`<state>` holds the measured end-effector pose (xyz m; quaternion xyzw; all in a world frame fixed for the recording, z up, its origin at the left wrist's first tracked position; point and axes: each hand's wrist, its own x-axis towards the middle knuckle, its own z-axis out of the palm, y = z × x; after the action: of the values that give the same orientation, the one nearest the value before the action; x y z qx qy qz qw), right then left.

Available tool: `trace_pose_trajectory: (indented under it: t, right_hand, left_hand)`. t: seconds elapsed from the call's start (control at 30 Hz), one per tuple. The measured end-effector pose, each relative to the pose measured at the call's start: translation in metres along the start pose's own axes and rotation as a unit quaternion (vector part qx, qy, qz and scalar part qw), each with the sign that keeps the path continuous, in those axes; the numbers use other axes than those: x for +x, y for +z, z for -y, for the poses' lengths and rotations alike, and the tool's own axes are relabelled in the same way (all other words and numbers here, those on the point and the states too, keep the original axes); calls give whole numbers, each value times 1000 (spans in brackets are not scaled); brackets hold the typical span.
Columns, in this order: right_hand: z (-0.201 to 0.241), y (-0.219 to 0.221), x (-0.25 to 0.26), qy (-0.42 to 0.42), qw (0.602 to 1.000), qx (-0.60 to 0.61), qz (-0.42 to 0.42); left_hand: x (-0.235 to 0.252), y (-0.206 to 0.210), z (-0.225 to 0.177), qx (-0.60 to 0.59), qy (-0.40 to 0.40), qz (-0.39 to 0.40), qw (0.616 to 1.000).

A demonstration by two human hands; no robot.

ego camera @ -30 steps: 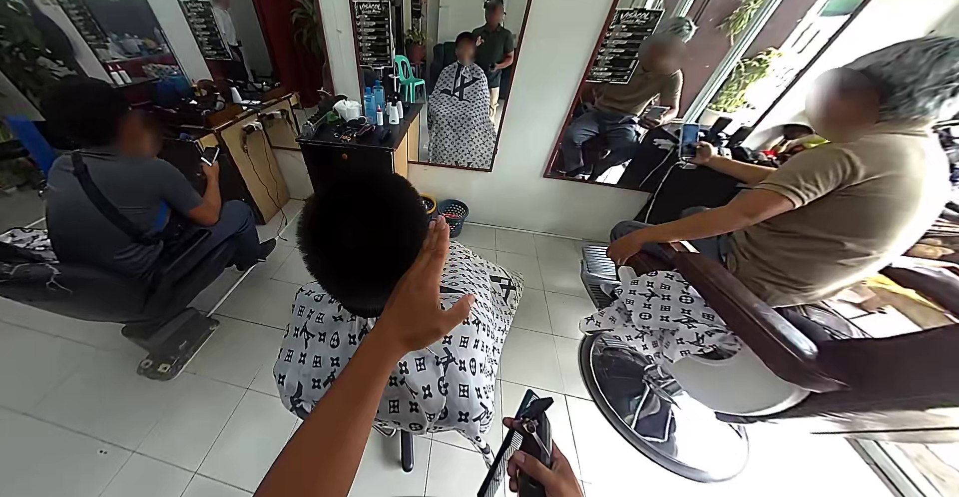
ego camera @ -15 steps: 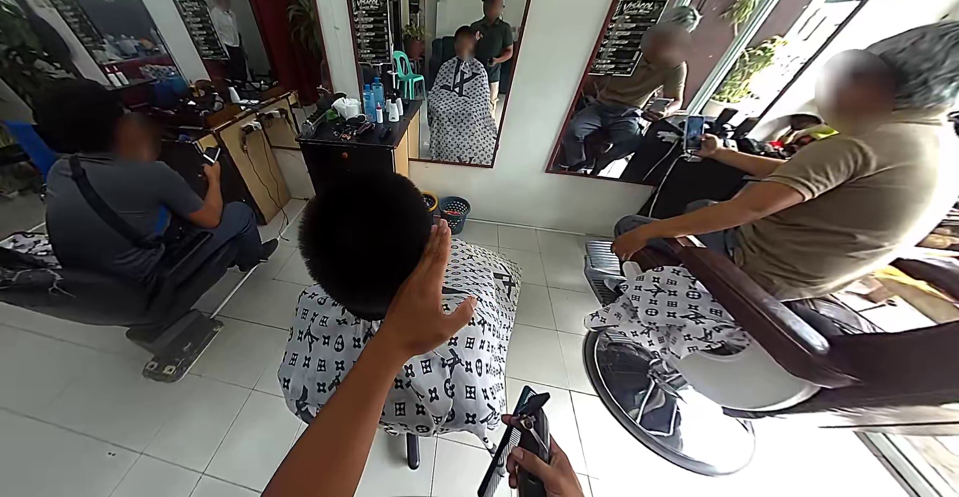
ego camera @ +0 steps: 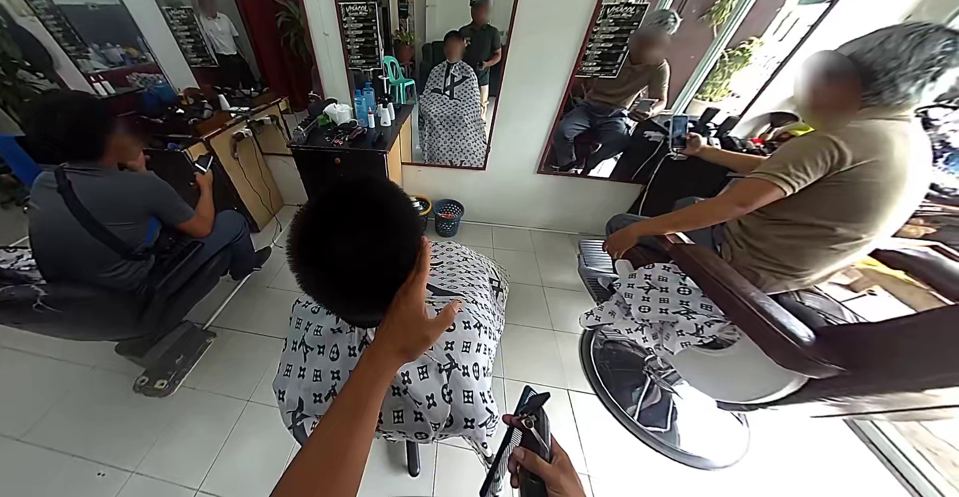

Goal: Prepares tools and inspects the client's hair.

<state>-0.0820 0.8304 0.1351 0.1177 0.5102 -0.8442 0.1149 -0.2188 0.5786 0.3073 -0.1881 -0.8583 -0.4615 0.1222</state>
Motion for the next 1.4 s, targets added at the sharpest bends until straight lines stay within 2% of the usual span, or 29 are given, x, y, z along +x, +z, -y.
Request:
trace_pose_trajectory:
  t: [0.37, 0.5, 0.57, 0.7, 0.83, 1.0, 1.1, 1.17, 1.3, 1.4]
  right_hand:
    - [-4, 1, 0, 6, 1000, -3, -4]
    - [-3, 0, -1, 3, 1000, -4, -2]
    - [-3, 0, -1, 1, 1000, -3, -1]
    - [-3, 1, -3, 4, 1000, -5, -7]
    - [-4, 1, -3, 6, 1000, -7, -4]
    - [-6, 1, -4, 12, 1000, -1, -12]
    - [-5, 1, -5, 10, 1000, -6, -8]
    - [-6, 1, -6, 6, 1000, -9, -5]
    - [-7, 1, -3, 6, 1000, -10, 3]
    - [-7, 3, -6, 10, 1000, -15, 0]
  left_hand:
    - [-4, 2, 6, -3, 2, 14, 1000]
    - [-22, 15, 6, 126, 121, 59, 983]
    - [-32, 22, 6, 136, 154, 65, 977]
    - [-42, 20, 15, 82, 112, 58, 989]
    - [-50, 8, 18, 71, 27, 67, 995]
    - [-60, 3, 34, 25, -21, 5, 999]
    - [-61, 1, 44, 14, -31, -37, 999]
    - [-62, 0, 43, 37, -30, -7, 999]
    - [-44, 0, 18, 57, 52, 21, 997]
    - [-25, -4, -4, 71, 32, 35, 996]
